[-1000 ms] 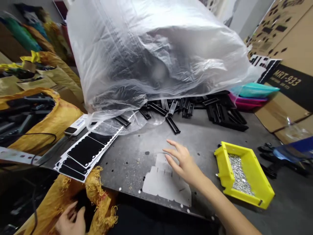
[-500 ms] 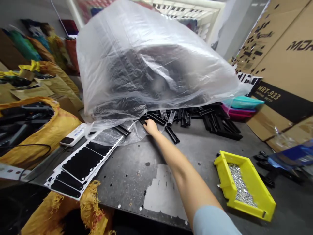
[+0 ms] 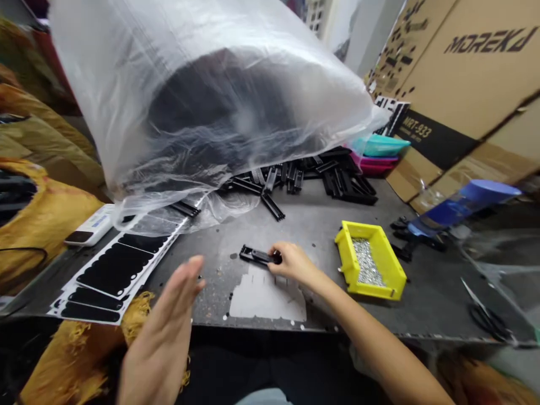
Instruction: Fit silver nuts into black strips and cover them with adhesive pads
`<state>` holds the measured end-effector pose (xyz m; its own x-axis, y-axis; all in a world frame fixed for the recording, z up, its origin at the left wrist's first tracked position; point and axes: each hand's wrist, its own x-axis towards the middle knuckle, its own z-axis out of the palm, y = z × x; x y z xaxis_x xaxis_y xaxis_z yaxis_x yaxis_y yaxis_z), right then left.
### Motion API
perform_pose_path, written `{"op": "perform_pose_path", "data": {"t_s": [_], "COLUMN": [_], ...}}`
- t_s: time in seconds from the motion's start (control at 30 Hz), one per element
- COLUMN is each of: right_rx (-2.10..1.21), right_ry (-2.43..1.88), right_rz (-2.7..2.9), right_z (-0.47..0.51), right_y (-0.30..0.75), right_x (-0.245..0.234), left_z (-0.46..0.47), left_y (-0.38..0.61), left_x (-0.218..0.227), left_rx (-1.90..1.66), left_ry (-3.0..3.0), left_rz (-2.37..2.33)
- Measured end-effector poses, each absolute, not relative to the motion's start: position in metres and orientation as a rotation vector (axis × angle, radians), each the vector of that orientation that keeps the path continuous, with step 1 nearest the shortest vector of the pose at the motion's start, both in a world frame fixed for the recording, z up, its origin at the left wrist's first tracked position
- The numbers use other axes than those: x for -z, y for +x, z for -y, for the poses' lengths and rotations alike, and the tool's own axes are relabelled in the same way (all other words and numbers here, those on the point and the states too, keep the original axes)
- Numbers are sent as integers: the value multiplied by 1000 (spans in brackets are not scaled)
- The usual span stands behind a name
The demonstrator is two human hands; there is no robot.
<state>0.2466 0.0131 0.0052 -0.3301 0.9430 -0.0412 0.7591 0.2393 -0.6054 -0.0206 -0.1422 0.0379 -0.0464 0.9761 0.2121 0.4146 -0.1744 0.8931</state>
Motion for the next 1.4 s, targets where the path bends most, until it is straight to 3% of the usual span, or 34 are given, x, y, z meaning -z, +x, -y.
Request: {"op": "perform_pose_path", "data": {"t_s": [0.17, 0.27, 0.43, 0.6, 0.8, 1.0, 1.23, 1.4], "right_rx": [-860, -692, -128, -169, 127, -452, -557, -554], "right_ry": [-1445, -1450, -1975, -2011, -1747, -1292, -1177, -1139], "right_rz": [2037, 1709, 1185, 1120, 1279, 2195, 2157, 2165], "right_z": [63, 79, 65, 29, 37, 72, 80, 91], "right_y": [278, 323, 458, 528, 443, 299, 283, 286], "right_x": [-6, -14, -16, 0, -17, -3, 32, 41], "left_z": [70, 53, 36, 30, 42, 62, 55, -40], "left_y": [23, 30, 26, 26, 21, 22, -19, -98], "left_x": [19, 43, 52, 46, 44, 46, 25, -7], "left_rx": [-936, -858, -770, -709, -822, -925, -895, -873], "left_ry": [1811, 1991, 2057, 2024, 1852, 1793, 1968, 2155], "left_rz": [-1377, -1398, -1481, -1438, -1375, -1222, -1292, -1827]}}
